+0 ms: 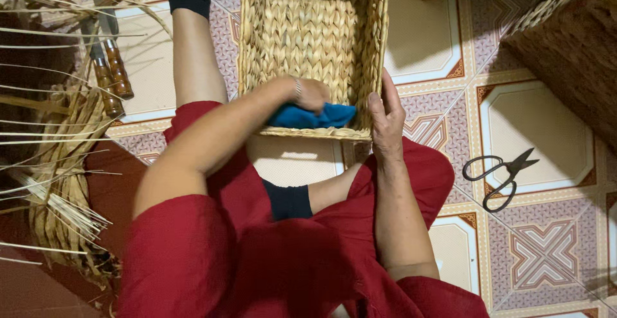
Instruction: The person wipes the exterior and interior surfaces of a rectangular woven basket using a blue cloth. They rotate the basket to clean all sides and the inside, then place it on top of another basket.
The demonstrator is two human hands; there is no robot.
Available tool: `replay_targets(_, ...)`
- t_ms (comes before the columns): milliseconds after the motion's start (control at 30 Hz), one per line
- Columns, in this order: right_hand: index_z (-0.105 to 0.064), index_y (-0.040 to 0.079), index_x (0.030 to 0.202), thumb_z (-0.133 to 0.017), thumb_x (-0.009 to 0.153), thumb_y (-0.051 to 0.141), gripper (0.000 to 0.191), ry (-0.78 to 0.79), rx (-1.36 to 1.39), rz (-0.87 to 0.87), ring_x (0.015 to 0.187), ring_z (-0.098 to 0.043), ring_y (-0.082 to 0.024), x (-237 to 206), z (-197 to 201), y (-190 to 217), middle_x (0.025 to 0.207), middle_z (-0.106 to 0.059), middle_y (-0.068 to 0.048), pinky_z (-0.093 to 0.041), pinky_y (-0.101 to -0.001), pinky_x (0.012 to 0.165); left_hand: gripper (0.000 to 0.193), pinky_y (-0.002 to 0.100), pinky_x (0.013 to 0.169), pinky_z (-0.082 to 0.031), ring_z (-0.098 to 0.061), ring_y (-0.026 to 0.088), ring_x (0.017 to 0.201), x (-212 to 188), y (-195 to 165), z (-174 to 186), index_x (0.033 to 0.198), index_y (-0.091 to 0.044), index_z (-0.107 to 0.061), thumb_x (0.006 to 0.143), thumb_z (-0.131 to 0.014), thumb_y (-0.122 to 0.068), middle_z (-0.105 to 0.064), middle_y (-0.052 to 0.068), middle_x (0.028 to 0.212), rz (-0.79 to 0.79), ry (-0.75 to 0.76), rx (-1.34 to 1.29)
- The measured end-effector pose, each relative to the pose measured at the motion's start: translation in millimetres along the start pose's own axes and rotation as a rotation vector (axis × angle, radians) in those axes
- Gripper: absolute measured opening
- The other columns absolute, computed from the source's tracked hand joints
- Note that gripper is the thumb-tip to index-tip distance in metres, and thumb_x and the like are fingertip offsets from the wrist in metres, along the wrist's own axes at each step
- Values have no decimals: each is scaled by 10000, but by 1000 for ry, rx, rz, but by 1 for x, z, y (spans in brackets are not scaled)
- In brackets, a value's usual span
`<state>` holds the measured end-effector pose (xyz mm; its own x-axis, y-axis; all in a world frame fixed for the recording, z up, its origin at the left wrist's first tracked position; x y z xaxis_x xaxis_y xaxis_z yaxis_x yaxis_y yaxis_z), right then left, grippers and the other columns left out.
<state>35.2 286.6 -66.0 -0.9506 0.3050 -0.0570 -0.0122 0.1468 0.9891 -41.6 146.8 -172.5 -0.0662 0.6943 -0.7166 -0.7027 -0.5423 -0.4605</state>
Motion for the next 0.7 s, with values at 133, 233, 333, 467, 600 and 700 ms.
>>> replay_targets(133,-402,-60,1554,-619,1028,178,617,-3,26,-3,1353,-525,-220,0,-4,6,1523,-526,-173,-406,-327,1146,427,432,954,-529,-695,344,1011,-42,41,19,1084,-15,-785,821,-726,-347,-734,217,1092,120,-58,-69)
replay_targets(233,-404,-74,1548,-618,1025,164,613,-23,-5,11,1403,-513,-226,0,-6,10,1538,-520,-186,-382,-326,1188,486,414,952,-548,-712,337,1003,-70,73,66,1249,-137,-685,781,-689,-270,-724,201,1080,371,-311,-459)
replay_targets(333,-403,-78,1548,-610,1020,148,610,-29,-16,-2,1409,-510,-236,1,-7,10,1544,-516,-195,-380,-328,1191,599,454,1075,-469,-603,348,1248,-95,80,129,1445,-194,-589,848,-616,-216,-637,182,1385,431,-812,-353)
replay_targets(467,-385,-69,1547,-599,1000,135,622,-34,-49,-33,1384,-519,-240,4,-5,7,1531,-507,-187,-419,-334,1156,862,673,1069,-340,-381,585,1361,-77,83,150,1582,-289,-330,835,-680,-537,-237,248,1633,633,-835,55)
replay_targets(600,-403,-73,1551,-576,1000,126,612,-32,-44,-21,1358,-541,-238,7,-5,10,1517,-530,-193,-423,-334,1152,805,740,1040,-295,-361,632,1299,-55,90,142,1513,-294,-413,822,-741,-544,-232,261,1591,657,-941,104)
replay_targets(700,-398,-76,1551,-585,1010,134,610,-21,-38,-22,1371,-531,-233,6,-7,12,1526,-521,-191,-414,-331,1160,709,643,962,-412,-444,517,1251,-46,97,133,1527,-248,-442,878,-727,-280,-273,291,1561,528,-940,85)
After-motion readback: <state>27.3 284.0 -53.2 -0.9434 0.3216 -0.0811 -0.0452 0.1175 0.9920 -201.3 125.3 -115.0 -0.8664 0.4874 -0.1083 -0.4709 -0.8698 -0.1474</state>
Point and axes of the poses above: each hand's wrist, its own x-axis towards the middle knuckle, its own z-axis out of the back of the hand, y = z × x, the point moved 9 cm from there along x, towards the middle knuckle
